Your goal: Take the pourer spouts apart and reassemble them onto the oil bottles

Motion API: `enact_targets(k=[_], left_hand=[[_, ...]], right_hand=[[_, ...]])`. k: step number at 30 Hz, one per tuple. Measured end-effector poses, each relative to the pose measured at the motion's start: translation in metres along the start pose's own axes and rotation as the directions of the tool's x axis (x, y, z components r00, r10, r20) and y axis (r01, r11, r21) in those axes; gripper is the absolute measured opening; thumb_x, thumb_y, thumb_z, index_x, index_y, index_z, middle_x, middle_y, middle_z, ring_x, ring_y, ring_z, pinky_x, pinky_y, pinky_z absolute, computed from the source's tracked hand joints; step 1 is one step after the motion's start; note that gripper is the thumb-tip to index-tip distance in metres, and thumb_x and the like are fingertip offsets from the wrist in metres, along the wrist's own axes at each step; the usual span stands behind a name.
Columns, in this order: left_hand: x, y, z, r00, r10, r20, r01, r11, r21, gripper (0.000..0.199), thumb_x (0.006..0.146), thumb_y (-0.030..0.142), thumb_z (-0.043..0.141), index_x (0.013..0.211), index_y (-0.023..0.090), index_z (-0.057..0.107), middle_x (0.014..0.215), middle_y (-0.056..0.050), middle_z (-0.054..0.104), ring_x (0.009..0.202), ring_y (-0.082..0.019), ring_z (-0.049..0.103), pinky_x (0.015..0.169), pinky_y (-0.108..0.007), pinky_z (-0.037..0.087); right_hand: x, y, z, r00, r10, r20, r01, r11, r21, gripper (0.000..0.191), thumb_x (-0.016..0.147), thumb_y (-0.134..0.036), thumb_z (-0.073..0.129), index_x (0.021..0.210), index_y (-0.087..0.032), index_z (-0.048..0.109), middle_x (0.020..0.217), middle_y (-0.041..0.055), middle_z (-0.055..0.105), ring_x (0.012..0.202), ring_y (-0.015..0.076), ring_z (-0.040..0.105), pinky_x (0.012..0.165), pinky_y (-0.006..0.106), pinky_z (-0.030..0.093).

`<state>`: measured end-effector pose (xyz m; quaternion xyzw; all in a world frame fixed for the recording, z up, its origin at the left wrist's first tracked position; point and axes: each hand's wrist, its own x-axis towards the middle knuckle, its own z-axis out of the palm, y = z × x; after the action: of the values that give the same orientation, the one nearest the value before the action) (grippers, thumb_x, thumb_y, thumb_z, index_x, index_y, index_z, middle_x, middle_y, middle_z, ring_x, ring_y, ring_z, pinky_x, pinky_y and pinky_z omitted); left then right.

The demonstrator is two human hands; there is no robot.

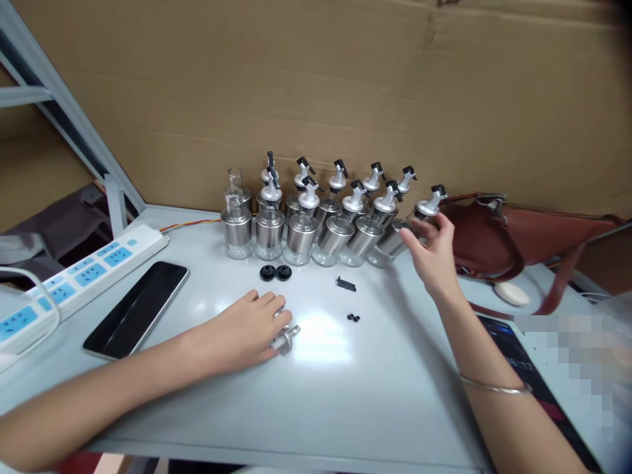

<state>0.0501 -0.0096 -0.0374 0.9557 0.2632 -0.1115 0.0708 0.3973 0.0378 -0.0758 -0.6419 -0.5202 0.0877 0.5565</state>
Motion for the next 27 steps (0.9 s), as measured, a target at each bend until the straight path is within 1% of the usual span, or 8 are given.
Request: enact_targets(k=[5,7,10,14,19,22,25,27], left_hand=[[-0.004,0.004,-0.002,0.994,0.090,-0.064,-0.094,0.993,-0.076,0.050,0.082,0.031,0.069,0.127,0.019,0.051,0.135,-0.018,0.050,0.112,-0.033,0.056,0.089,-0.043,0.045],[-0.003,0.003,0.002,0.982,0.163,-0.091,-0.172,0.980,-0.100,0.039,0.086,0.028,0.065,0.122,0.021,0.055,0.134,-0.016,0.052,0.117,-0.032,0.054,0.092,-0.042,0.045],[-0.003,0.003,0.007,0.980,0.167,-0.104,-0.173,0.983,-0.058,0.020,0.086,0.010,0.054,0.104,0.014,0.062,0.131,-0.018,0.056,0.127,-0.032,0.049,0.101,-0.047,0.040],[-0.005,0.014,0.009,0.958,0.199,-0.205,-0.216,0.974,-0.066,0.024,0.083,0.003,0.049,0.103,0.012,0.061,0.140,-0.022,0.049,0.140,-0.035,0.034,0.110,-0.057,0.030],[-0.003,0.041,0.030,0.790,0.317,-0.525,-0.507,0.820,-0.267,0.022,0.086,0.013,0.050,0.108,0.014,0.055,0.122,-0.018,0.062,0.122,-0.026,0.053,0.101,-0.038,0.045],[0.001,0.048,0.055,0.722,0.341,-0.602,-0.579,0.774,-0.257,0.024,0.084,0.011,0.051,0.107,0.016,0.054,0.111,-0.014,0.066,0.116,-0.024,0.056,0.098,-0.035,0.045],[0.002,0.042,0.064,0.681,0.333,-0.652,-0.552,0.819,-0.158,0.028,0.082,0.014,0.052,0.109,0.019,0.052,0.108,-0.011,0.067,0.116,-0.025,0.055,0.103,-0.042,0.039],[0.001,0.033,0.056,0.668,0.250,-0.701,-0.427,0.900,-0.087,0.026,0.084,0.017,0.050,0.110,0.021,0.052,0.108,-0.010,0.067,0.115,-0.027,0.055,0.107,-0.050,0.032]], right_hand=[[-0.005,-0.011,-0.003,0.988,-0.066,-0.137,0.031,0.970,-0.241,0.061,0.066,-0.052,0.066,0.113,-0.018,0.048,0.107,0.0141,0.067,0.100,0.0316,0.064,0.091,0.052,0.048],[-0.011,-0.020,-0.010,0.984,-0.068,-0.165,0.008,0.940,-0.342,0.048,0.068,-0.053,0.064,0.100,-0.019,0.055,0.095,0.0115,0.068,0.090,0.0317,0.064,0.087,0.052,0.049],[-0.019,-0.036,-0.020,0.983,-0.046,-0.177,-0.032,0.909,-0.415,0.034,0.074,-0.054,0.057,0.080,-0.020,0.059,0.083,0.0106,0.065,0.088,0.0343,0.063,0.087,0.055,0.046],[-0.028,-0.051,-0.021,0.984,-0.067,-0.168,0.024,0.970,-0.243,0.030,0.074,-0.048,0.061,0.086,-0.020,0.062,0.085,0.0099,0.066,0.091,0.0336,0.063,0.090,0.054,0.045],[-0.038,-0.058,-0.012,0.999,-0.007,-0.033,0.013,0.983,0.184,0.026,0.077,-0.045,0.066,0.082,-0.023,0.053,0.058,-0.0035,0.059,0.060,0.0226,0.066,0.066,0.038,0.053],[-0.044,-0.067,-0.016,0.999,0.024,-0.033,-0.013,0.953,0.303,0.030,0.075,-0.042,0.073,0.074,-0.024,0.049,0.049,-0.0071,0.053,0.051,0.0203,0.063,0.058,0.034,0.050],[-0.053,-0.085,-0.025,0.994,0.017,0.112,-0.059,0.923,0.380,0.029,0.077,-0.043,0.073,0.077,-0.023,0.052,0.046,-0.0069,0.055,0.047,0.0202,0.062,0.053,0.033,0.050],[-0.062,-0.098,-0.029,0.964,-0.048,0.263,-0.087,0.874,0.477,0.028,0.079,-0.045,0.072,0.080,-0.023,0.054,0.047,-0.0060,0.056,0.047,0.0200,0.062,0.053,0.034,0.051]])
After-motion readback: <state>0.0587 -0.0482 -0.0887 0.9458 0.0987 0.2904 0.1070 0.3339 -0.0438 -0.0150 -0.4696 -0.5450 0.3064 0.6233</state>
